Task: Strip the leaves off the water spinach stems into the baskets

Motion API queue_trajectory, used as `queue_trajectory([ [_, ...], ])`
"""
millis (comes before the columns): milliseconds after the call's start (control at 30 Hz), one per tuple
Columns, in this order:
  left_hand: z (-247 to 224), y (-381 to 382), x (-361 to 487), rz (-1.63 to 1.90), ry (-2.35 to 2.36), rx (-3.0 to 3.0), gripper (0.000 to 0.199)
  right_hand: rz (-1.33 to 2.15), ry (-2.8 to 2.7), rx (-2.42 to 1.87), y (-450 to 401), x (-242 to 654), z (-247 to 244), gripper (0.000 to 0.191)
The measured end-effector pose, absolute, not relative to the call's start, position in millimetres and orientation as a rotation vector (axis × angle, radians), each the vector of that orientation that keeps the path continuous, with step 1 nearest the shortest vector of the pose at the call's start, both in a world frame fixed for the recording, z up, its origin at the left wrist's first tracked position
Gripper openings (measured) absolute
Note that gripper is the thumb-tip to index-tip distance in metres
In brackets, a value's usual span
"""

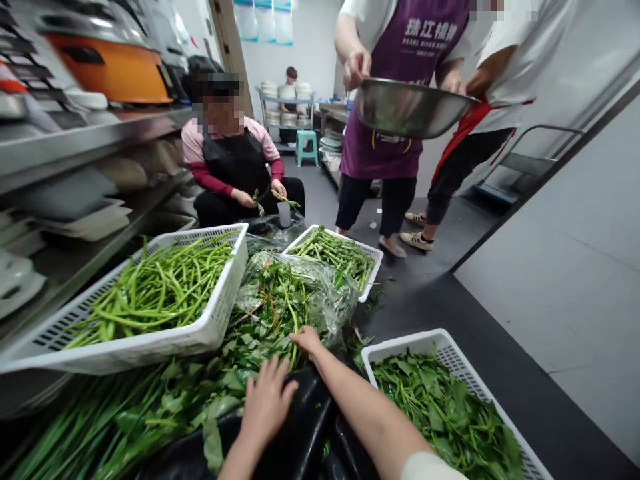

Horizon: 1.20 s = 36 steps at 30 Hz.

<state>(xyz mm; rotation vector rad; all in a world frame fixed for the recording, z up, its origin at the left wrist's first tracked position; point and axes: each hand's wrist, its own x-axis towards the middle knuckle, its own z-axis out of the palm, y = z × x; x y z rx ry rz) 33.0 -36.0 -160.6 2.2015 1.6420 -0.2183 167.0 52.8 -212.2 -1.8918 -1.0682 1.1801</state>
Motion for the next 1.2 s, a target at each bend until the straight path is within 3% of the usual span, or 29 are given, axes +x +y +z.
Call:
queue_trajectory([
  [133,-167,-94,49,-0.348,1.423,2.106,0.049,0.985,-1.095,-1.671,70,174,-142,0.024],
  [233,-151,-103,32,0.052,1.487,2.088,0.038,0.968,-1.148,-1.505,73,182,-86,0.028],
  [333,-113,-89,-4,0.409,1.69,1.981,0.035,1.164,-1.167,-1.26,63,187,-45,0.037],
  [433,-68,-72,-43,0.503,2.084,1.707,0.037,1.428,-1.109,-1.047,46,185,-24,0.044],
  [500,-41,-66,-59,0.788,2.168,1.584,0.037,1.532,-1.083,-1.024,34,179,-19,0.047],
  [600,-12,-58,-54,1.109,1.861,1.38,0.029,1.63,-1.097,-1.011,17,164,-17,0.049],
  [767,-7,-39,-9,1.086,1.328,0.91,0.03,1.827,-1.299,-0.861,-12,139,-9,0.046],
  [900,-13,-37,9,1.202,0.953,0.678,0.019,1.956,-1.384,-0.839,-30,138,-4,0.043],
  [1067,-12,-45,4,1.279,1.009,0.481,0.011,1.451,-1.301,-1.07,-58,165,-14,0.028],
  [1200,-15,-43,-2,1.366,1.031,0.423,0.013,1.039,-1.659,-1.136,-90,184,-27,0.015],
])
